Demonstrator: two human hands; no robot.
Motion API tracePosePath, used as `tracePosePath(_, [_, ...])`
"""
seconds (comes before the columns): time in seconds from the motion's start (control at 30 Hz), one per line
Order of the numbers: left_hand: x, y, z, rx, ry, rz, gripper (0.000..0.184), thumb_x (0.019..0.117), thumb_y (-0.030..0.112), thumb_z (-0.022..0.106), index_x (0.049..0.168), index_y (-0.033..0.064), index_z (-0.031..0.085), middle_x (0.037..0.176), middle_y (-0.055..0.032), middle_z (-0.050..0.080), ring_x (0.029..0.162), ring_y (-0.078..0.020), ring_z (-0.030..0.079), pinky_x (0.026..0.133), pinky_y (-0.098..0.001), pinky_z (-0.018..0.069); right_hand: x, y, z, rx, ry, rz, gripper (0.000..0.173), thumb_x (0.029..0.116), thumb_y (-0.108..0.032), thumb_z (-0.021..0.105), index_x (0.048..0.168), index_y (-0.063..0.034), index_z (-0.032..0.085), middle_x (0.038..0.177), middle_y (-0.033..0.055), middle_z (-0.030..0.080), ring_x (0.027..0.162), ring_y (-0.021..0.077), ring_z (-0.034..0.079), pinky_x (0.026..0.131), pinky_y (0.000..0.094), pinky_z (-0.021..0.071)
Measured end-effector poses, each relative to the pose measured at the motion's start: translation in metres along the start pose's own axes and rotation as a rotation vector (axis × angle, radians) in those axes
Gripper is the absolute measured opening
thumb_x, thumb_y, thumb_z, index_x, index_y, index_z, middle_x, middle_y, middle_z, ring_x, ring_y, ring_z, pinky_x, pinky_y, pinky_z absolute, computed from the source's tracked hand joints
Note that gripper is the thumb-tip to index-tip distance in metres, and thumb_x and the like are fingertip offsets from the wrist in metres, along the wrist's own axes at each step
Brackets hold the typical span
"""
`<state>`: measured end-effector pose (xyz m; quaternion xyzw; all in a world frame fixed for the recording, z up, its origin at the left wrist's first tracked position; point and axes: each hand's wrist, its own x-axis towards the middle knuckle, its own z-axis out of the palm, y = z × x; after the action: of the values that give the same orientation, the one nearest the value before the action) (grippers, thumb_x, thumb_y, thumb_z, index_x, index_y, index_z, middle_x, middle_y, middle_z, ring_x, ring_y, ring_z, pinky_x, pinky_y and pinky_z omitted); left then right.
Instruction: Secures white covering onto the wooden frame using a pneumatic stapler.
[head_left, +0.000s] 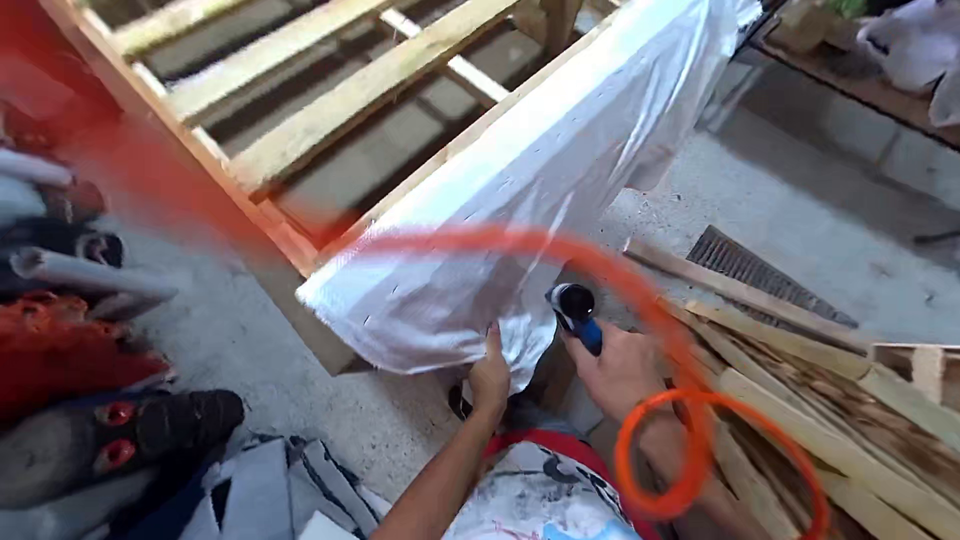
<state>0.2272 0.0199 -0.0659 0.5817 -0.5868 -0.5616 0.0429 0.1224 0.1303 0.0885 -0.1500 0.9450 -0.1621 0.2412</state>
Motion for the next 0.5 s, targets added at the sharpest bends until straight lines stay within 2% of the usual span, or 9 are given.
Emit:
tracePosePath(0.07, [0.011, -0.003, -0.01, 0.481, -0.039, 0.276, 0.043, 0.1103, 0.028, 0.041, 0.144, 0.0062, 0.057, 0.122, -0.0246, 0.07, 0.118, -0.0391, 0.067, 0.103, -0.0584, 0.0505, 0.026, 0.021, 0.005, 0.244, 0.072, 0.094, 0.043, 0.0974, -0.05, 0.066, 0.102, -0.0067, 0.07, 0.08, 0.0104, 0.07, 0.076, 0.0274, 0.07, 0.073, 0.0523, 0.058])
tracePosePath(0.1, [0.017, -0.013, -0.015, 0.562, 0.002, 0.393, 0.044, 0.1092, 0.024, 0.042, 0.147, 0.0052, 0.055, 0.131, -0.0232, 0.067, 0.125, -0.0369, 0.064, 0.109, -0.0567, 0.0472, 0.039, 0.033, 0.01, 0.382, 0.068, 0.13, 0.044, 0.0966, -0.052, 0.067, 0.103, -0.008, 0.069, 0.08, 0.007, 0.071, 0.073, 0.0229, 0.072, 0.072, 0.0479, 0.0608])
tracePosePath(0.13, [0.022, -0.024, -0.018, 0.514, 0.048, 0.457, 0.044, 0.1093, 0.025, 0.044, 0.145, 0.0029, 0.056, 0.137, -0.021, 0.064, 0.132, -0.031, 0.059, 0.116, -0.0504, 0.0428, 0.052, 0.045, 0.017, 0.522, 0.04, 0.155, 0.043, 0.0953, -0.052, 0.069, 0.105, -0.0099, 0.069, 0.08, 0.0043, 0.072, 0.072, 0.0195, 0.073, 0.071, 0.0441, 0.0635])
tracePosePath(0.17, [0.03, -0.033, -0.019, 0.393, 0.119, 0.517, 0.042, 0.1078, 0.026, 0.05, 0.138, -0.0016, 0.06, 0.134, -0.0205, 0.066, 0.131, -0.0261, 0.06, 0.117, -0.0446, 0.0436, 0.063, 0.053, 0.023, 0.66, 0.0, 0.164, 0.041, 0.0939, -0.049, 0.073, 0.108, -0.0109, 0.07, 0.081, 0.0037, 0.073, 0.072, 0.0185, 0.073, 0.071, 0.0424, 0.0644])
tracePosePath(0.2, [0.037, -0.038, -0.017, 0.279, 0.187, 0.575, 0.039, 0.1048, 0.022, 0.057, 0.131, -0.0057, 0.063, 0.128, -0.0207, 0.068, 0.126, -0.0226, 0.064, 0.114, -0.0402, 0.0468, 0.074, 0.06, 0.029, 0.777, -0.026, 0.155, 0.038, 0.0925, -0.045, 0.076, 0.109, -0.0112, 0.071, 0.08, 0.0043, 0.073, 0.069, 0.0189, 0.072, 0.069, 0.0416, 0.0634])
tracePosePath(0.27, [0.052, -0.04, -0.014, 0.166, 0.258, 0.645, 0.033, 0.1004, 0.014, 0.063, 0.123, -0.0104, 0.065, 0.118, -0.0212, 0.071, 0.115, -0.0187, 0.068, 0.106, -0.035, 0.0524, 0.094, 0.068, 0.044, 0.911, 0.007, 0.1, 0.031, 0.0892, -0.041, 0.078, 0.101, -0.0129, 0.073, 0.074, 0.0032, 0.071, 0.061, 0.0179, 0.069, 0.062, 0.0401, 0.0618])
tracePosePath(0.33, [0.054, -0.039, -0.016, 0.234, 0.226, 0.59, 0.037, 0.1018, 0.013, 0.059, 0.128, -0.0127, 0.061, 0.124, -0.0242, 0.068, 0.121, -0.0211, 0.065, 0.109, -0.0355, 0.049, 0.106, 0.073, 0.062, 1.054, 0.09, -0.009, 0.027, 0.0867, -0.04, 0.078, 0.096, -0.0151, 0.074, 0.069, 0.0018, 0.07, 0.056, 0.017, 0.068, 0.057, 0.0383, 0.0617])
tracePosePath(0.43, [0.051, -0.042, -0.022, 0.493, 0.134, 0.461, 0.048, 0.107, 0.014, 0.047, 0.145, -0.0138, 0.046, 0.146, -0.0283, 0.054, 0.141, -0.0301, 0.05, 0.121, -0.0425, 0.0356, 0.118, 0.07, 0.078, 1.248, 0.173, -0.143, 0.023, 0.0858, -0.039, 0.08, 0.096, -0.0179, 0.076, 0.071, 0.0015, 0.071, 0.056, 0.017, 0.067, 0.053, 0.0366, 0.0611])
tracePosePath(0.5, [0.045, -0.039, -0.017, 0.571, 0.222, 0.496, 0.043, 0.1032, 0.009, 0.051, 0.138, -0.0166, 0.051, 0.135, -0.0311, 0.061, 0.132, -0.0338, 0.058, 0.115, -0.0451, 0.0419, 0.122, 0.065, 0.08, 1.234, 0.243, -0.205, 0.023, 0.085, -0.038, 0.08, 0.097, -0.0189, 0.075, 0.078, -0.0037, 0.074, 0.062, 0.0109, 0.07, 0.057, 0.0324, 0.0635])
